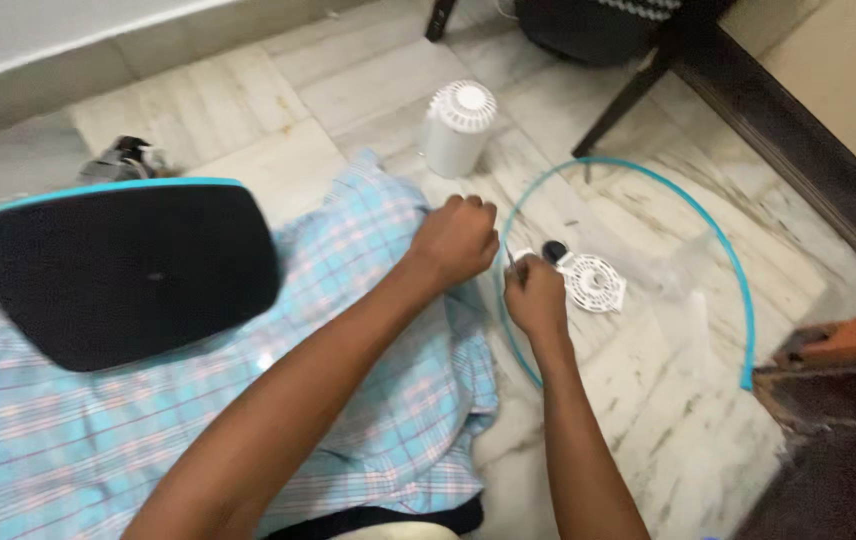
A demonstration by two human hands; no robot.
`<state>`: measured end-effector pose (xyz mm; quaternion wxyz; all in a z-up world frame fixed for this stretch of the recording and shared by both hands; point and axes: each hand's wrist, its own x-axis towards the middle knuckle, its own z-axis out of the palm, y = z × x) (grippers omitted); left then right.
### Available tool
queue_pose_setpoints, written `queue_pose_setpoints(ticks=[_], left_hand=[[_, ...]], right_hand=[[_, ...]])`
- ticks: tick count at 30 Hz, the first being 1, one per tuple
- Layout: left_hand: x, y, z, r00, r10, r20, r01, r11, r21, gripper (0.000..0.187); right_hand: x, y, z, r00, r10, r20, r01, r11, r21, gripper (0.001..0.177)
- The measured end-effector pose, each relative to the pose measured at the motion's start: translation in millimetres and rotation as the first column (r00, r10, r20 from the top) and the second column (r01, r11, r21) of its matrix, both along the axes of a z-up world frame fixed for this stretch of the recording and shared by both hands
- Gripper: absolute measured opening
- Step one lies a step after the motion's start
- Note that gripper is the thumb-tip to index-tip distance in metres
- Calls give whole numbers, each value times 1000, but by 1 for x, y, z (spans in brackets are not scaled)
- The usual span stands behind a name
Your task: The person assembles a small fan by attaching a black plastic cover to the motor housing using a screwdriver. They insert and tighten multiple screws at the corners of the cover, then flip the unit to secure additional screws on the opposite side.
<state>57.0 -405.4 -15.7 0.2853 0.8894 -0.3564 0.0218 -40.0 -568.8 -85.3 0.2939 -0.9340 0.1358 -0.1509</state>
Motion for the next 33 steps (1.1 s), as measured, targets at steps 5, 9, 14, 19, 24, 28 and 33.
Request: queue_pose_setpoints(ticks=[5,9,14,19,24,28,33], left_hand=[[-18,-68,-58,974,-43,-222,80,984,162,28],[-23,-89,-89,948,-30,-317,104,970,219,31],[-20,-80,-105,934,11,-356,65,977,202,34],[-13,-72,-105,941,-13,-337,54,992,112,35],[-18,-67,-94,918,-3,-397,34,997,72,39],[-19,-65,-92,893,37,-448,12,994,107,38],[-18,-66,-99,918,15,-397,16,997,74,37]], right_hand=[[-37,-40,-42,974,-150,-169,143,988,-55,22],[-43,-45,-48,958,-159,-240,148,987,-63,27],[-38,-43,-39,923,-182,-339,167,983,-73,29],[-26,-48,-29,930,-163,-330,156,987,-48,28],[0,-54,-26,983,-145,-112,153,986,63,10],[25,-59,-26,993,-83,-89,84,996,5,15],[32,-58,-28,982,-84,-168,74,995,-63,41]])
